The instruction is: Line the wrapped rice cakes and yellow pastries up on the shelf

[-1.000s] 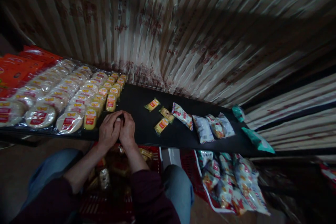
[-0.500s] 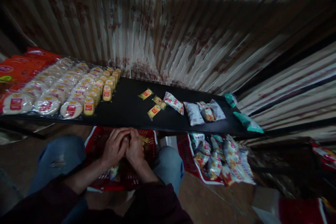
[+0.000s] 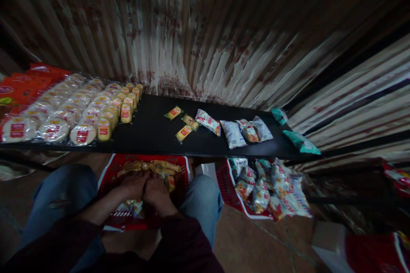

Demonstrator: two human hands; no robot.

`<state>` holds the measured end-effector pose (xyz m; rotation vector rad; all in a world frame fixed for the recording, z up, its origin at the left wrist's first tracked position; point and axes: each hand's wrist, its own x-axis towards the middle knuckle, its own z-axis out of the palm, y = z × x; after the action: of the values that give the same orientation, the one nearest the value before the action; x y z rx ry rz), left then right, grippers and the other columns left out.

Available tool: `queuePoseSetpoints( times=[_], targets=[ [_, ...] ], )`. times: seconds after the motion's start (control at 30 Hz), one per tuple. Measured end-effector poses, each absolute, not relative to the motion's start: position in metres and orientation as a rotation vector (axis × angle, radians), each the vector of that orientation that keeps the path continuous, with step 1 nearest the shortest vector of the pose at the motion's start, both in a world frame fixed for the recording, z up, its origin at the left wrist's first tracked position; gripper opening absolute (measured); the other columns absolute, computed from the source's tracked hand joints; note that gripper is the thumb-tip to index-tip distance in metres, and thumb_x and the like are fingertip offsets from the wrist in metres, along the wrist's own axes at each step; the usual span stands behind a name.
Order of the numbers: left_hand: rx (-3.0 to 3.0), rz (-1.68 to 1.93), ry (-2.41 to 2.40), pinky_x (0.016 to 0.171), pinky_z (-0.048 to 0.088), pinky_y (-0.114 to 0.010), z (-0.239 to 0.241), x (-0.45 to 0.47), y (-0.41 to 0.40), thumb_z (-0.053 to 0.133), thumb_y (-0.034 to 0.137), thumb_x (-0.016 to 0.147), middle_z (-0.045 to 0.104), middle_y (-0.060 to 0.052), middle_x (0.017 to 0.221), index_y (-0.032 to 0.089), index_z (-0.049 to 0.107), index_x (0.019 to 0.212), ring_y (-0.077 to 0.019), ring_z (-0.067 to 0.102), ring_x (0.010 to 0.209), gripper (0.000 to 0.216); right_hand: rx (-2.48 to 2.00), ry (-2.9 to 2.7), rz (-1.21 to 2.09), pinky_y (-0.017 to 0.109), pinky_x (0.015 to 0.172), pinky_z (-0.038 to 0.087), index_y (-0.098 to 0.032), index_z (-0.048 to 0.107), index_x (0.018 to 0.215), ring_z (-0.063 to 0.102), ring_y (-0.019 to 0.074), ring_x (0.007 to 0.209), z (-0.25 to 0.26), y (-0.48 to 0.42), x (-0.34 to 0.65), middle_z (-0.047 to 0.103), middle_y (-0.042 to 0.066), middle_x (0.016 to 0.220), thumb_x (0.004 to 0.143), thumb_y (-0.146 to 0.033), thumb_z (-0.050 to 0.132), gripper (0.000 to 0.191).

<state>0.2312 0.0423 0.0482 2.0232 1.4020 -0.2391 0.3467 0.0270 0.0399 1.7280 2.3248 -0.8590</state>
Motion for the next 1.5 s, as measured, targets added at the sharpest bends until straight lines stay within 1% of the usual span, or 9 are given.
queuePoseSetpoints(
  times=[0.17, 0.33, 0.43, 0.6, 0.73, 0.97, 1.2, 1.37, 1.5],
  targets=[
    [2.054, -0.218, 1.353, 0.093, 0.04, -0.044, 0.043, 0.235, 0.047, 0.046, 0.006, 0.069, 0.058, -0.023, 0.123, 0.014, 0.049, 0.126, -0.0315, 0.055, 0.114, 0.058, 1.682, 2.319, -0.874, 0.035, 0.094, 0.04, -0.007, 0.058, 0.119, 0.056, 0.0279, 0.109, 0.04, 0.033, 0.35, 0.063, 0.021, 0.114, 0.072, -0.01, 0.053, 0.047],
    [1.993, -0.09, 1.275, 0.086, 0.044, -0.04, 0.055, 0.227, 0.054, 0.047, 0.01, 0.069, 0.066, -0.015, 0.11, 0.02, 0.058, 0.115, -0.0287, 0.062, 0.101, 0.049, 1.705, 2.249, -0.98, 0.029, 0.08, 0.046, -0.012, 0.065, 0.107, 0.064, 0.0241, 0.094, 0.058, 0.039, 0.363, 0.069, 0.016, 0.102, 0.072, -0.015, 0.055, 0.036],
    [1.94, 0.027, 1.2, 0.087, 0.043, -0.039, 0.069, 0.217, 0.06, 0.052, 0.017, 0.069, 0.069, -0.011, 0.107, 0.021, 0.063, 0.107, -0.0285, 0.061, 0.101, 0.04, 1.673, 2.245, -1.225, 0.027, 0.072, 0.047, -0.018, 0.063, 0.11, 0.065, 0.0215, 0.088, 0.071, 0.043, 0.377, 0.07, 0.01, 0.098, 0.075, -0.027, 0.059, 0.037],
    [1.801, 0.152, 1.071, 0.073, 0.044, -0.03, 0.085, 0.208, 0.071, 0.053, 0.03, 0.073, 0.07, -0.005, 0.089, 0.021, 0.065, 0.094, -0.0224, 0.062, 0.084, 0.026, 1.675, 1.94, -1.937, 0.02, 0.05, 0.045, -0.02, 0.064, 0.104, 0.061, 0.0105, 0.055, 0.081, 0.047, 0.394, 0.069, 0.002, 0.082, 0.075, -0.041, 0.065, 0.036],
    [1.465, 0.333, 0.931, 0.068, 0.044, -0.026, 0.093, 0.205, 0.078, 0.058, 0.042, 0.074, 0.067, -0.004, 0.085, 0.017, 0.062, 0.095, -0.0179, 0.06, 0.077, 0.033, 1.555, 1.906, -2.441, 0.02, 0.05, 0.048, -0.02, 0.065, 0.099, 0.063, 0.0122, 0.063, 0.092, 0.049, 0.4, 0.067, 0.002, 0.086, 0.073, -0.05, 0.066, 0.04],
    [1.147, 0.573, 0.925, 0.06, 0.041, -0.023, 0.115, 0.202, 0.087, 0.063, 0.051, 0.071, 0.062, -0.001, 0.076, 0.016, 0.061, 0.088, -0.0131, 0.055, 0.067, 0.039, 1.601, 1.823, -2.986, 0.017, 0.045, 0.042, -0.021, 0.06, 0.111, 0.066, 0.0136, 0.068, 0.111, 0.049, 0.404, 0.066, 0.005, 0.095, 0.075, -0.045, 0.067, 0.044],
    [0.99, 0.667, 0.981, 0.057, 0.04, -0.023, 0.117, 0.205, 0.087, 0.066, 0.047, 0.068, 0.061, 0.001, 0.074, 0.016, 0.061, 0.086, -0.0116, 0.054, 0.062, 0.036, 1.617, 1.662, -3.158, 0.017, 0.048, 0.043, -0.021, 0.058, 0.113, 0.065, 0.0126, 0.065, 0.11, 0.052, 0.403, 0.066, 0.004, 0.091, 0.066, -0.041, 0.076, 0.054],
    [0.913, 0.736, 0.994, 0.056, 0.042, -0.023, 0.12, 0.204, 0.086, 0.068, 0.042, 0.067, 0.061, -0.002, 0.087, 0.017, 0.058, 0.101, -0.0135, 0.057, 0.072, 0.043, 1.798, 1.673, -3.152, 0.019, 0.048, 0.041, -0.02, 0.062, 0.103, 0.061, 0.0118, 0.063, 0.11, 0.053, 0.402, 0.066, 0.003, 0.088, 0.064, -0.043, 0.076, 0.047],
    [0.855, 0.834, 1.007, 0.056, 0.042, -0.022, 0.127, 0.204, 0.084, 0.069, 0.039, 0.066, 0.058, -0.002, 0.087, 0.017, 0.056, 0.109, -0.0136, 0.057, 0.075, 0.05, 1.859, 1.687, -3.136, 0.02, 0.051, 0.042, -0.021, 0.062, 0.098, 0.06, 0.0127, 0.066, 0.108, 0.052, 0.399, 0.066, 0.002, 0.086, 0.063, -0.042, 0.076, 0.043]
  ],
)
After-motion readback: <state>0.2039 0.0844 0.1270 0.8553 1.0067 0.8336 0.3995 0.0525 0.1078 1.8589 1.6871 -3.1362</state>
